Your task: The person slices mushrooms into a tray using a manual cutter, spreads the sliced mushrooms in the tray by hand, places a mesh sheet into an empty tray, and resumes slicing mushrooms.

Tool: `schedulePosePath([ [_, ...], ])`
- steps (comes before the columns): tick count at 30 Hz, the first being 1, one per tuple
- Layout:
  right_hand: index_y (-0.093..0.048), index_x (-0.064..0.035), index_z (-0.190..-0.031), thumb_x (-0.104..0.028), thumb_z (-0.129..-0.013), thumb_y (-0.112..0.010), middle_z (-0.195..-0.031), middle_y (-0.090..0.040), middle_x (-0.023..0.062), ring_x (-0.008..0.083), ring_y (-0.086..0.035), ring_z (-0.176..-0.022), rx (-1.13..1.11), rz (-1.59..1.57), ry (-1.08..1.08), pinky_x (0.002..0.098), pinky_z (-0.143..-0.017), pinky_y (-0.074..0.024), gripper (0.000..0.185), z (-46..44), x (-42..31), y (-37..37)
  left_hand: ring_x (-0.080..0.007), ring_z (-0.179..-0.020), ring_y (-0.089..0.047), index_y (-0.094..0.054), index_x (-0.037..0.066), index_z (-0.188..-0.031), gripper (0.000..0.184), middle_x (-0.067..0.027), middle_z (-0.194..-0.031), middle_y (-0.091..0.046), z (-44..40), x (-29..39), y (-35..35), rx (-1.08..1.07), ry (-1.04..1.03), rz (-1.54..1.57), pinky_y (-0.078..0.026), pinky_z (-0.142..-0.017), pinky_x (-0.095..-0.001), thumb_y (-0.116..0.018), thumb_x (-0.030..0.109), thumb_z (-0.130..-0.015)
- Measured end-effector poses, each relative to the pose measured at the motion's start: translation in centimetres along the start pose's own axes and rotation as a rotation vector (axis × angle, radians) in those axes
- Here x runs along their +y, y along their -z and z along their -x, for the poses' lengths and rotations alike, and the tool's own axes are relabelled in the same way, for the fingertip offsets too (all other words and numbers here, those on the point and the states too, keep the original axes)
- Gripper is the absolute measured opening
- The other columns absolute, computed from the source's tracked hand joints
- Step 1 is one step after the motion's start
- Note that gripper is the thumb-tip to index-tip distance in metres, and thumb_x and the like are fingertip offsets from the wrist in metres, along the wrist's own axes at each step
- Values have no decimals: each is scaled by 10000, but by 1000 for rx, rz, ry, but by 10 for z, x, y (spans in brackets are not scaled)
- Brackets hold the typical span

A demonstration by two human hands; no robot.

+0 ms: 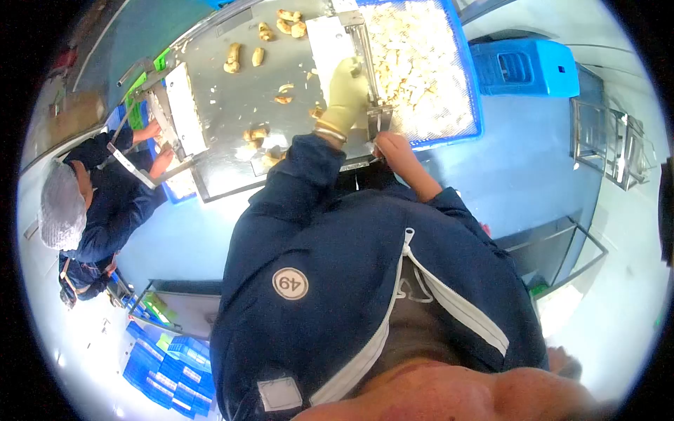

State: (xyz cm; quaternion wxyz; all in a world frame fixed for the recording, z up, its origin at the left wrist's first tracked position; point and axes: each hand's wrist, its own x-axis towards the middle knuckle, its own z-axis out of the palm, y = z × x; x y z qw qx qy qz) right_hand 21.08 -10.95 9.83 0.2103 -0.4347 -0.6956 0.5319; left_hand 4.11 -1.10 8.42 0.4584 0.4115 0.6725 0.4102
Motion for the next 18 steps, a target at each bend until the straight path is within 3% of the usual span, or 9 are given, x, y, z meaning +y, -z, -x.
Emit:
schedulePosePath([
  [3, -561, 10, -707, -235, -865, -426, -684, -577, 161, 316, -573, -651, -24, -97, -113, 389, -617, -439, 322, 1, -3, 1, -263, -849, -641, -591, 30, -1130, 292, -192, -960, -652, 16, 51, 29, 136, -544, -237, -504, -774, -335, -551, 56, -843],
  [6, -551, 9, -703, -229, -866, -428, -683, -574, 157, 312, -569, -649, -34, -130, -153, 388, -613, -434, 313, 4, 8, -1, -330, -846, -656, -629, 14, -1075, 302, -195, -904, -670, -39, 35, 87, 297, -185, -472, -511, -756, -412, -605, 122, -794],
  [8, -538, 6, -708, -217, -869, -432, -687, -563, 156, 320, -559, -654, -26, -81, -103, 391, -611, -429, 295, 4, 6, -1, -346, -818, -649, -651, 18, -1022, 289, -184, -849, -671, -74, 9, 132, 536, -217, -825, -507, -733, -438, -597, 153, -773],
  [9, -532, 4, -711, -212, -871, -434, -690, -558, 157, 325, -554, -657, -16, -38, -53, 393, -611, -426, 286, 4, 5, -1, -363, -807, -643, -671, 37, -974, 268, -177, -821, -671, -94, -22, 158, 565, -249, -1014, -503, -734, -455, -588, 178, -761],
  [10, -525, 2, -717, -208, -872, -437, -695, -552, 157, 332, -549, -663, 0, 42, 44, 397, -611, -423, 276, 4, 4, -1, -346, -850, -651, -687, 68, -920, 206, -191, -910, -674, -95, -31, 171, 516, -208, -1078, -520, -745, -429, -554, 148, -785],
  [12, -513, -3, -739, -201, -873, -451, -715, -539, 164, 351, -540, -689, -13, 71, 110, 409, -610, -414, 247, 5, 2, 1, -351, -857, -650, -687, 68, -916, 206, -194, -905, -674, -98, -48, 184, 394, -139, -1057, -517, -757, -435, -562, 164, -785],
  [14, -491, -18, -716, -153, -826, -504, -700, -516, 140, 311, -524, -654, 27, 112, 209, 375, -571, -401, 175, 5, 8, -2, -334, -855, -660, -681, 60, -939, 215, -180, -888, -681, -93, -50, 181, 305, -114, -1093, -515, -767, -431, -600, 204, -800],
  [15, -480, -25, -705, -128, -803, -530, -693, -505, 128, 291, -517, -637, 46, 130, 261, 358, -551, -394, 151, 5, 11, -4, -314, -843, -666, -678, 52, -949, 234, -173, -890, -687, -87, -52, 177, 304, -105, -952, -519, -759, -410, -624, 219, -795],
  [18, -500, -13, -685, -168, -848, -475, -680, -530, 123, 259, -529, -639, -43, -84, -121, 350, -572, -400, 227, 1, -12, 2, -232, -791, -672, -669, 25, -969, 284, -135, -878, -700, -61, -32, 130, 259, -101, -534, -523, -738, -337, -685, 245, -790],
])
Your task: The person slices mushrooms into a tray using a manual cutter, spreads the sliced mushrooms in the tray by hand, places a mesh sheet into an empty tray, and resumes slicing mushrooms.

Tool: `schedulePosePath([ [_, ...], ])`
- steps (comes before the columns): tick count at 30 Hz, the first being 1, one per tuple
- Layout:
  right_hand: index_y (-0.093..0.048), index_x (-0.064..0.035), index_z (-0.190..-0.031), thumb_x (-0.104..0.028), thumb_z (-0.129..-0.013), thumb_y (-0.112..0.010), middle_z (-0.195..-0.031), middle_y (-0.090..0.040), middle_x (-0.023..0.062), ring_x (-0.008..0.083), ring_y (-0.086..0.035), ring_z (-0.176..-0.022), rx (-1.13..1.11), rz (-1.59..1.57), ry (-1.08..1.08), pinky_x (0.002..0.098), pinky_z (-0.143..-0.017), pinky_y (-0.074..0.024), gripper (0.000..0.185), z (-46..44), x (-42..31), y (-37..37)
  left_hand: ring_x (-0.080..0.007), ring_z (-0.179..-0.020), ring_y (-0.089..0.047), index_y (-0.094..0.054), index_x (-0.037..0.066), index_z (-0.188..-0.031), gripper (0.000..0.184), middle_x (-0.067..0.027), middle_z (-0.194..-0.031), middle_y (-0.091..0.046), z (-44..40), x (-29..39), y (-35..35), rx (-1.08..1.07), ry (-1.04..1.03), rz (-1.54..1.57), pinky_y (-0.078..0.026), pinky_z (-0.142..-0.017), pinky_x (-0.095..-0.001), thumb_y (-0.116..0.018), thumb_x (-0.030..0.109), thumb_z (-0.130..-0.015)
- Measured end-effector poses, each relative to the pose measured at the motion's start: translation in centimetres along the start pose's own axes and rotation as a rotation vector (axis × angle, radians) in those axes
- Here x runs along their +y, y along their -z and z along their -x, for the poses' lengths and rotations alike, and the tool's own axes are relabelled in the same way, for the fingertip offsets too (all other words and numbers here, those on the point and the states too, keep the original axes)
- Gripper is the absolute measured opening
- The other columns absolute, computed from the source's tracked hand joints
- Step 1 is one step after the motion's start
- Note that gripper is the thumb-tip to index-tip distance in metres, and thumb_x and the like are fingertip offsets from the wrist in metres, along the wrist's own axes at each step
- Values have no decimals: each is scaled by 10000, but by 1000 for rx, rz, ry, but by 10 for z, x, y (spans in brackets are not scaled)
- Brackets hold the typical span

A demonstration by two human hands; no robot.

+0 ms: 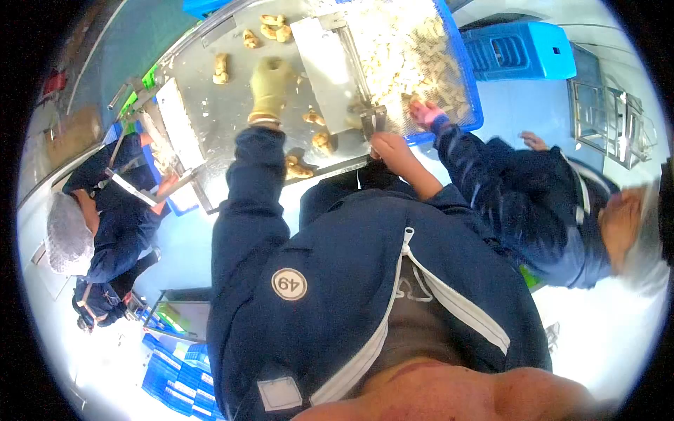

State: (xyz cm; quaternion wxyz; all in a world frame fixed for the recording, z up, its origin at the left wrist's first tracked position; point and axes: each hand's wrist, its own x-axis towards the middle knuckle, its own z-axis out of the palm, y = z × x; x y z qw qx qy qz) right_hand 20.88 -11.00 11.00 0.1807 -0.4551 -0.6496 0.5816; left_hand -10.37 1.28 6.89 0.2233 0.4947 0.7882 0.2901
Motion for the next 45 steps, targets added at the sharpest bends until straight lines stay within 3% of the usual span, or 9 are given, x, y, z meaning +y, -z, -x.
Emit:
schedulePosePath([
  [3, -516, -14, -735, -186, -877, -440, -699, -532, 153, 318, -550, -668, -2, -28, -20, 404, -605, -423, 236, 1, -3, 1, -147, -763, -636, -660, 4, -977, 239, -82, -879, -690, 25, 36, -38, -310, 107, 502, -513, -734, -276, -678, 189, -826],
  [10, -522, -32, -743, -138, -873, -445, -697, -537, 133, 287, -540, -599, -18, -57, 109, 356, -577, -438, 184, -1, -18, 8, -291, -806, -641, -657, 17, -961, 213, -160, -867, -670, 44, 38, -95, -181, -219, 558, -493, -732, -343, -619, 123, -780],
  [16, -524, -24, -771, -151, -864, -467, -702, -527, 136, 304, -544, -607, 35, -183, -40, 383, -567, -431, 168, 1, -34, 6, -172, -715, -635, -623, -17, -983, 179, -103, -839, -672, 24, 22, -102, -360, -110, 366, -520, -642, -276, -668, 63, -830],
  [19, -549, -6, -705, -210, -894, -449, -629, -540, 93, 173, -524, -610, 135, 112, 331, 305, -594, -410, 295, -2, -72, 23, -174, -659, -638, -617, -22, -974, 158, -117, -812, -668, 22, 25, -99, -468, 99, 532, -528, -579, -278, -659, 54, -842],
  [26, -549, -6, -840, -135, -829, -514, -745, -546, 176, 336, -564, -683, 25, -17, -62, 399, -597, -450, 135, -1, 8, -7, -175, -628, -639, -614, -32, -985, 156, -110, -797, -663, 28, 25, -99, -440, 231, 701, -545, -559, -283, -655, 33, -850],
  [29, -562, -11, -878, -117, -804, -549, -742, -553, 166, 332, -569, -670, 85, -35, 199, 398, -575, -452, 129, 2, -67, 21, -176, -630, -641, -629, -37, -971, 140, -126, -824, -674, 31, 28, -95, -475, 311, 933, -544, -553, -279, -654, 30, -851],
  [33, -548, -13, -851, -75, -773, -552, -739, -555, 147, 330, -563, -650, 143, 362, 492, 423, -546, -433, 99, -3, 11, -4, -174, -622, -639, -637, -40, -954, 122, -112, -789, -669, 22, 24, -101, -485, 256, 803, -540, -547, -275, -649, 29, -856],
  [35, -537, -22, -805, -72, -764, -547, -745, -555, 148, 335, -564, -672, 17, 239, 220, 426, -560, -432, 64, 4, 8, -4, -176, -615, -637, -640, -42, -940, 105, -101, -763, -662, 31, 25, -100, -461, 224, 807, -539, -546, -274, -640, 28, -863],
  [45, -551, -36, -804, -106, -803, -535, -761, -564, 154, 336, -579, -719, 38, 177, 151, 424, -596, -452, 72, 3, 27, -8, -130, -569, -595, -665, 24, -782, 102, -52, -658, -640, 31, 27, -101, -459, 165, 684, -478, -525, -268, -617, 110, -810],
])
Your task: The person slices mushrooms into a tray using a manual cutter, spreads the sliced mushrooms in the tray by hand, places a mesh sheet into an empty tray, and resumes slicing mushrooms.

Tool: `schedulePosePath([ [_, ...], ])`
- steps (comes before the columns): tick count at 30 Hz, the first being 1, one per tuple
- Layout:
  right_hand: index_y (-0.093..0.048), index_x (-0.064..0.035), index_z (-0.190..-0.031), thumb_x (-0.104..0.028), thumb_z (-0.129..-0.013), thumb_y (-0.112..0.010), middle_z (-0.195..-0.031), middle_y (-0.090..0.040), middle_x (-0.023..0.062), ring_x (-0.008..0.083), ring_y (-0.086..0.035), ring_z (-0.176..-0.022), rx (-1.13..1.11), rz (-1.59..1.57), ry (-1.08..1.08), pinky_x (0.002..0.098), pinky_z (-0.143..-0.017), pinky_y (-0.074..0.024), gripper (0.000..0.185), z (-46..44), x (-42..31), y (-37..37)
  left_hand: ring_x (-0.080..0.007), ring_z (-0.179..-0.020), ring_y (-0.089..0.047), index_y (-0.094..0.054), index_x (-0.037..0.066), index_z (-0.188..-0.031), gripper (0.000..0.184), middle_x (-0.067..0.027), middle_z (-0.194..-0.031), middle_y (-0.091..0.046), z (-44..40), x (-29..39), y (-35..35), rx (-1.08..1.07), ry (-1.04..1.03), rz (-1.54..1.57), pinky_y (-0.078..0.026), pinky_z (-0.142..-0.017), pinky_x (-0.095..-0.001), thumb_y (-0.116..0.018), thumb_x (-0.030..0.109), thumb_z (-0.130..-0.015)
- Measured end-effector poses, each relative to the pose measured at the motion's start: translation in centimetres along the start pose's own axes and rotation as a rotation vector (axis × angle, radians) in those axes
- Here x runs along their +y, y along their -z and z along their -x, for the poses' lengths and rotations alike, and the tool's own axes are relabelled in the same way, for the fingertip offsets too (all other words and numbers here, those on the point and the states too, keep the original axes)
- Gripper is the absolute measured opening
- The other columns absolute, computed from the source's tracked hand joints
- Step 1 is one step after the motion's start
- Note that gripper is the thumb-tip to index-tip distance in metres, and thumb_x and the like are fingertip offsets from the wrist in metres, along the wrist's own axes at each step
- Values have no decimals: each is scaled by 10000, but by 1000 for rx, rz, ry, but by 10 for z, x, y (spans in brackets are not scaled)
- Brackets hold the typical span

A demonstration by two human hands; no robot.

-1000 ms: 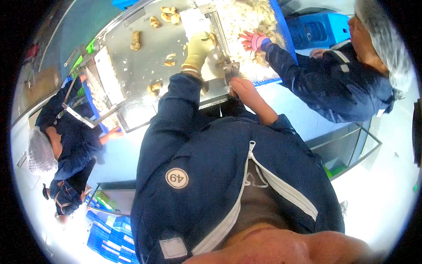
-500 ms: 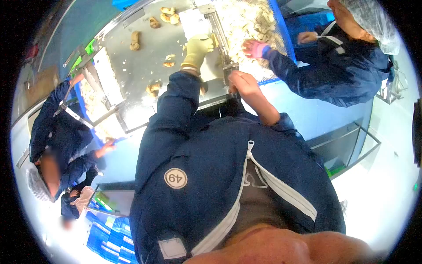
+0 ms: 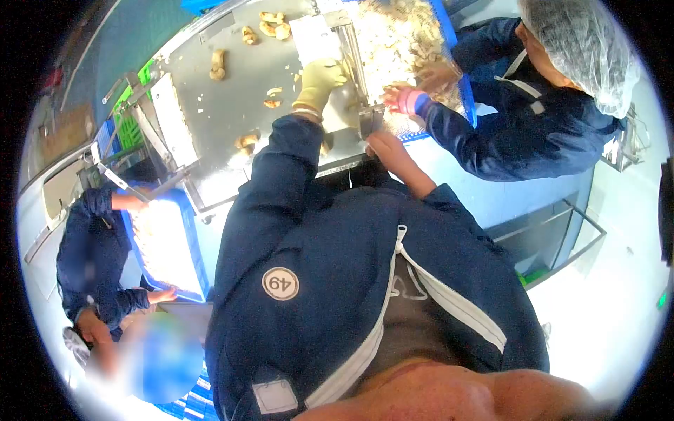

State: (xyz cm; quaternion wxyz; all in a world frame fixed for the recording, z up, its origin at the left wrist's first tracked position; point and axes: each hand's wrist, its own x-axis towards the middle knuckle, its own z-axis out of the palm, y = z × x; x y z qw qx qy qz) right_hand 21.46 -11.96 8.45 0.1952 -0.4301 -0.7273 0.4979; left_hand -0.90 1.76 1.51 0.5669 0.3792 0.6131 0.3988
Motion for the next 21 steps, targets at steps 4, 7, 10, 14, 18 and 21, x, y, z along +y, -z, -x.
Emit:
schedulePosePath([
  [4, -498, -39, -734, -124, -791, -535, -706, -522, 146, 333, -565, -679, 45, 9, 54, 423, -587, -443, 110, -15, -61, 32, -154, -580, -610, -656, -13, -849, 62, -93, -739, -667, -2, 0, 3, -46, -68, -288, -493, -513, -270, -625, 41, -846],
  [7, -537, -24, -723, -124, -878, -477, -685, -547, 108, 255, -534, -598, 55, 184, 238, 344, -578, -420, 194, -15, -47, 29, -154, -553, -588, -641, -9, -869, 64, -85, -711, -654, -9, -10, 1, -31, 10, -27, -463, -494, -263, -600, 37, -851],
  [10, -536, -4, -751, -107, -878, -473, -687, -540, 109, 256, -529, -590, 10, -39, 19, 351, -577, -418, 175, -5, -13, 4, -156, -539, -577, -622, 1, -860, 48, -79, -685, -639, -19, -29, 0, 43, -55, -229, -447, -482, -261, -581, 22, -846],
  [14, -528, -7, -755, -125, -863, -481, -707, -540, 131, 278, -549, -646, 71, 185, 232, 367, -589, -430, 166, -11, -44, 27, -290, -684, -624, -680, 57, -838, 136, -154, -765, -664, -18, -31, 1, 68, -65, -335, -491, -646, -340, -598, 150, -782],
  [18, -522, -21, -777, -106, -823, -509, -722, -539, 173, 365, -577, -696, 30, -129, -158, 439, -603, -446, 97, -17, -52, 28, -346, -734, -633, -696, 73, -851, 167, -186, -798, -669, -27, -39, 1, 98, -116, -398, -500, -687, -367, -595, 184, -778],
  [21, -513, -23, -793, -100, -803, -524, -767, -549, 174, 375, -573, -720, 27, 12, -81, 452, -605, -447, 78, -3, 3, -5, -358, -794, -638, -680, 42, -919, 200, -204, -883, -672, 35, 55, -11, 150, -58, -539, -499, -720, -378, -563, 176, -827],
])
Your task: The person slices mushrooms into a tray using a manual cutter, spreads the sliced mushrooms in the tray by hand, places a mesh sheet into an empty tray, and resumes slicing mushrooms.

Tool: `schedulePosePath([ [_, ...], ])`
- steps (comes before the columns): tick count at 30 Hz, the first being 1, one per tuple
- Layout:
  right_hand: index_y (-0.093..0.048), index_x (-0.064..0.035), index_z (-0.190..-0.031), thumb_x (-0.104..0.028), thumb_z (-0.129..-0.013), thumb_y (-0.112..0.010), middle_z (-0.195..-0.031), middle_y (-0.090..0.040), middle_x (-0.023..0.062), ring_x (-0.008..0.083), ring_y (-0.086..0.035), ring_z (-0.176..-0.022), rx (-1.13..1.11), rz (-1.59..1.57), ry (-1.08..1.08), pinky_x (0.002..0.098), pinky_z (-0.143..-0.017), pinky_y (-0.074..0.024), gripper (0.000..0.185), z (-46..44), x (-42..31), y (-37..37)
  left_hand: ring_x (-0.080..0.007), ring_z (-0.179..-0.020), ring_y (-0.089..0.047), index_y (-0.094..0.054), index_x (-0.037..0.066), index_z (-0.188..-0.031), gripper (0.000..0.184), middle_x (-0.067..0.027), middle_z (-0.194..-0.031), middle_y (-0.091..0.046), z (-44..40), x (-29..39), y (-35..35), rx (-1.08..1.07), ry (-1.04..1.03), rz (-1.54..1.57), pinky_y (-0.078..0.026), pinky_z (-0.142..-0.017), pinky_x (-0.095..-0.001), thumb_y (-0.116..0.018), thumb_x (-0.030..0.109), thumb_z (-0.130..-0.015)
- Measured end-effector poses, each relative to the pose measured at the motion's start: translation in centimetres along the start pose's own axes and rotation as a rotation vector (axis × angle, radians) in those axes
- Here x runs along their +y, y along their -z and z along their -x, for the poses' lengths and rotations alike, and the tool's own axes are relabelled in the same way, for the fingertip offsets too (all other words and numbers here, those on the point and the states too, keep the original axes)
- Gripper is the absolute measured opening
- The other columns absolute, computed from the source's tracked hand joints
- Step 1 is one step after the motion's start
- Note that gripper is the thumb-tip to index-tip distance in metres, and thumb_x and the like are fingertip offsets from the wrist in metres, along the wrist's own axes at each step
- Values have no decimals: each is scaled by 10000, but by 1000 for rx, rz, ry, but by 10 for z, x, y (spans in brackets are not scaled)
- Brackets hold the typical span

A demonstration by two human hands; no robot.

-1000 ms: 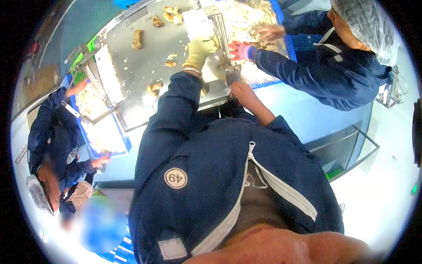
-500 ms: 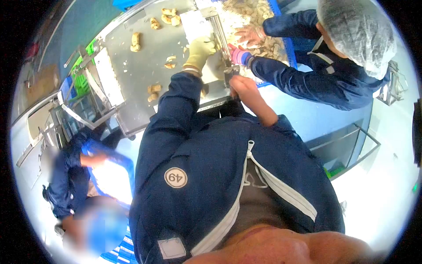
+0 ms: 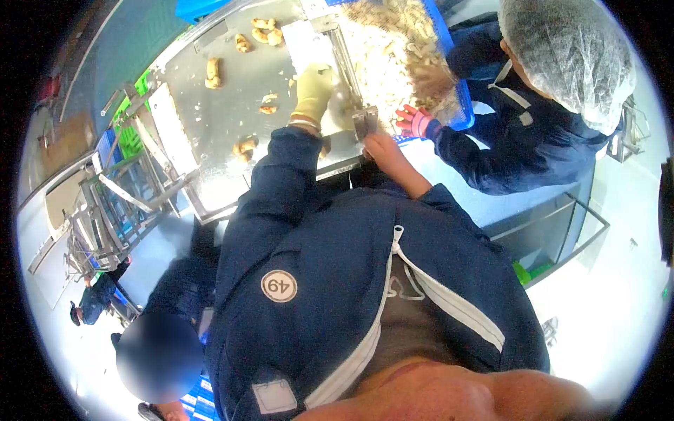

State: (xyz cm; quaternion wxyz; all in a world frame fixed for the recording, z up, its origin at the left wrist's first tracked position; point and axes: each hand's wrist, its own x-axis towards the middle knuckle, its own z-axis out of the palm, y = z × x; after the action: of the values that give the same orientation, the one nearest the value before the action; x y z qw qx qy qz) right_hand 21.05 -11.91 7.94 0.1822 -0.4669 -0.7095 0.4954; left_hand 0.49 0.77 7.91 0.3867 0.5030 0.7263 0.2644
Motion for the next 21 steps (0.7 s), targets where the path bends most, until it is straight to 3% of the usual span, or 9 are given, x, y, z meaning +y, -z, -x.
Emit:
schedulePosePath([
  [3, -495, -41, -792, -86, -767, -547, -770, -537, 169, 372, -562, -715, 21, 223, 304, 453, -596, -442, 73, -3, -13, 11, -150, -734, -635, -658, 15, -931, 200, -115, -795, -683, -17, -38, -37, 190, -229, 90, -500, -654, -325, -568, 178, -859],
  [7, -482, -50, -781, -76, -742, -561, -746, -523, 160, 368, -555, -700, 75, 217, 332, 446, -578, -435, 92, -5, -15, 10, -188, -736, -618, -579, -52, -1005, 206, -141, -860, -659, -11, -26, -53, -9, 94, 510, -505, -670, -296, -539, 98, -870],
  [8, -485, -47, -781, -79, -749, -558, -748, -526, 158, 366, -555, -701, 62, 215, 315, 441, -575, -435, 86, -3, -8, 8, -333, -862, -625, -556, -65, -1027, 220, -228, -932, -636, 5, -8, -45, 31, -22, 359, -485, -779, -375, -520, 68, -856],
  [9, -488, -44, -781, -82, -757, -555, -750, -528, 157, 363, -556, -701, 47, 209, 296, 436, -571, -434, 80, -2, -4, 5, -345, -854, -622, -557, -64, -1014, 201, -224, -923, -637, 18, 12, -35, 41, 35, 308, -484, -780, -385, -509, 45, -851],
  [12, -499, -27, -741, -122, -819, -514, -726, -544, 153, 336, -555, -669, -3, 1, 88, 410, -585, -434, 124, -1, -26, 13, -385, -869, -610, -580, -26, -1012, 187, -240, -935, -624, 43, 48, 0, 115, -288, 153, -482, -790, -411, -526, 54, -852],
  [15, -532, -11, -716, -169, -855, -481, -695, -556, 159, 321, -557, -646, -17, -159, -66, 391, -590, -423, 216, -2, -22, 14, -379, -881, -613, -594, 6, -1035, 206, -236, -947, -622, -8, 16, 23, 336, -444, -144, -492, -786, -417, -543, 71, -847],
  [17, -548, 0, -725, -191, -863, -473, -698, -563, 167, 320, -560, -646, -14, -211, -118, 382, -588, -420, 247, -3, -24, 13, -368, -899, -619, -617, 50, -1042, 217, -207, -932, -629, -52, 6, 50, 526, -353, -295, -504, -798, -410, -557, 95, -838],
  [19, -548, 9, -740, -200, -866, -472, -706, -567, 175, 321, -565, -652, -16, -269, -200, 383, -594, -423, 255, -3, -22, 9, -365, -829, -630, -645, 71, -954, 188, -167, -888, -655, -94, -17, 56, 639, -192, -419, -500, -741, -450, -593, 157, -796],
  [21, -548, 15, -752, -205, -867, -472, -715, -571, 182, 324, -568, -657, -19, -261, -213, 387, -599, -425, 259, 1, -21, 10, -374, -873, -626, -640, 79, -946, 158, -181, -971, -613, -98, -32, 63, 442, -210, -509, -506, -761, -442, -563, 144, -824],
])
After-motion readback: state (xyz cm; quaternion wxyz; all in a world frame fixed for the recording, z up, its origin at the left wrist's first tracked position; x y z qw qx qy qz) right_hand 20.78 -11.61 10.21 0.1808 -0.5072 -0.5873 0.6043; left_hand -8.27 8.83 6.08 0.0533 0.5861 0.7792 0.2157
